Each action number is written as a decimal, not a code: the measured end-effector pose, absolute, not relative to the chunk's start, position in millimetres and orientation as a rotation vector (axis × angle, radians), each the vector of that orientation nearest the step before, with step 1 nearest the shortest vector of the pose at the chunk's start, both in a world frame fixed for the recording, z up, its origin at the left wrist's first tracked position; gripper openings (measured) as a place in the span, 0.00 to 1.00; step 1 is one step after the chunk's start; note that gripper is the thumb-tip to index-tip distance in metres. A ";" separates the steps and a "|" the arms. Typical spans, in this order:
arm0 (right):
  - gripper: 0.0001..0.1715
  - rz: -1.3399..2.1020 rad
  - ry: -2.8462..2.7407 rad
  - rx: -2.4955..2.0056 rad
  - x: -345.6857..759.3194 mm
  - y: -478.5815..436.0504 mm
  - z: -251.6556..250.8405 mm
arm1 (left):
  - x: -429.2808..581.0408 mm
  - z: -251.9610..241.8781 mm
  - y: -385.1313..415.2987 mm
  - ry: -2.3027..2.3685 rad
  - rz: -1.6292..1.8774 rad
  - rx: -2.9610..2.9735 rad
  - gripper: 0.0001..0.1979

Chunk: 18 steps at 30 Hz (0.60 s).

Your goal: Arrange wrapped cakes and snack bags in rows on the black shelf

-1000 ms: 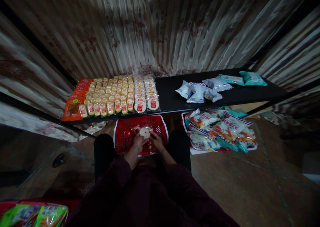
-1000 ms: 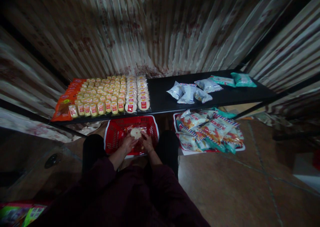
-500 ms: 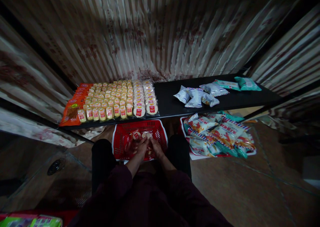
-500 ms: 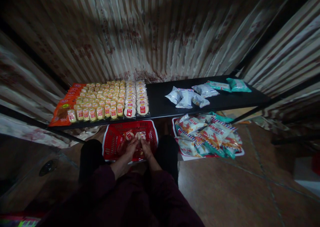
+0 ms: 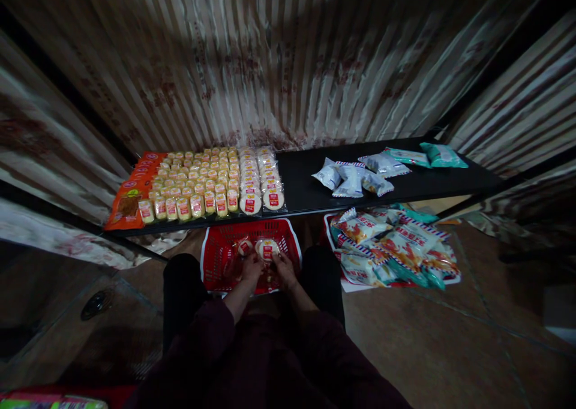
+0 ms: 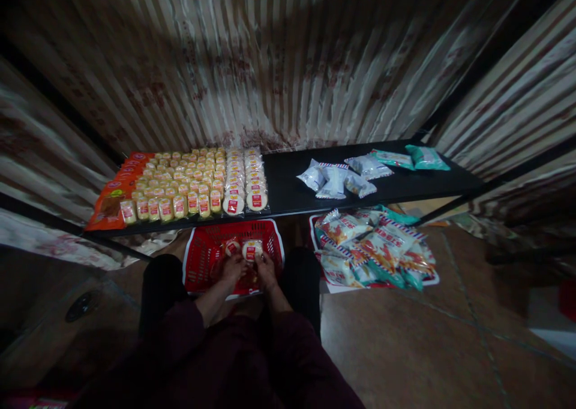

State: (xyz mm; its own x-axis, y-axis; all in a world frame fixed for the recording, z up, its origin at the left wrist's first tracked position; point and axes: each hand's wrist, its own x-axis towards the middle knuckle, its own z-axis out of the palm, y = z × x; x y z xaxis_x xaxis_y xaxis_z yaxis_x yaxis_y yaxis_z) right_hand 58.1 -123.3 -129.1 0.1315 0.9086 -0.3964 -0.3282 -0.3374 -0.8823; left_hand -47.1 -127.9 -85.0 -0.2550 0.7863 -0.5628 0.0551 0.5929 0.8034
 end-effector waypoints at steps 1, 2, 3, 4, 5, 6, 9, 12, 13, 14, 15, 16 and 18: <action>0.31 1.470 -0.600 -1.320 57.8 -123.3 -128.9 | -46.2 -85.1 -128.4 1.676 0.816 0.663 0.10; 0.31 1.487 -0.567 -1.316 57.6 -123.3 -128.8 | -45.3 -85.1 -128.8 1.657 0.820 0.630 0.09; 0.31 1.501 -0.541 -1.314 57.4 -123.3 -128.8 | -44.6 -84.9 -128.9 1.645 0.828 0.601 0.09; 0.31 1.511 -0.529 -1.315 57.2 -123.2 -128.9 | -44.1 -84.7 -128.8 1.639 0.839 0.575 0.08; 0.31 1.518 -0.529 -1.318 57.1 -123.2 -129.0 | -44.1 -84.4 -128.5 1.638 0.850 0.553 0.08; 0.31 1.525 -0.533 -1.322 57.0 -123.2 -128.9 | -44.4 -84.2 -128.1 1.641 0.860 0.533 0.08; 0.31 1.534 -0.551 -1.325 57.1 -123.7 -127.5 | -46.9 -83.5 -126.8 1.653 0.885 0.497 0.08; 0.33 1.532 -0.568 -1.321 57.9 -125.2 -124.0 | -49.6 -82.6 -127.4 1.660 0.906 0.499 0.10; 0.34 1.531 -0.569 -1.320 58.2 -125.9 -122.9 | -50.0 -82.1 -128.0 1.661 0.914 0.508 0.09; 0.35 1.531 -0.569 -1.319 58.6 -126.4 -121.9 | -50.0 -81.6 -128.6 1.663 0.922 0.519 0.09; 0.35 1.528 -0.568 -1.316 58.9 -126.8 -121.1 | -49.8 -81.1 -129.2 1.665 0.930 0.533 0.09; 0.36 1.522 -0.566 -1.317 59.2 -126.9 -120.6 | -49.3 -80.7 -129.6 1.669 0.936 0.549 0.08; 0.36 1.501 -0.565 -1.324 59.8 -126.5 -120.0 | -48.0 -80.2 -129.7 1.681 0.942 0.586 0.09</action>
State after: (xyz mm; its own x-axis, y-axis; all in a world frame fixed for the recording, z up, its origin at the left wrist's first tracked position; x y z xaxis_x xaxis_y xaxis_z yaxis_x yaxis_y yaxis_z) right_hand 59.8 -126.5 -120.0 0.1158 0.8876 -0.4458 -0.3728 -0.3772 -0.8478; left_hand -48.0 -129.7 -80.2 -0.3079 0.7695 -0.5595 -0.0750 0.5666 0.8206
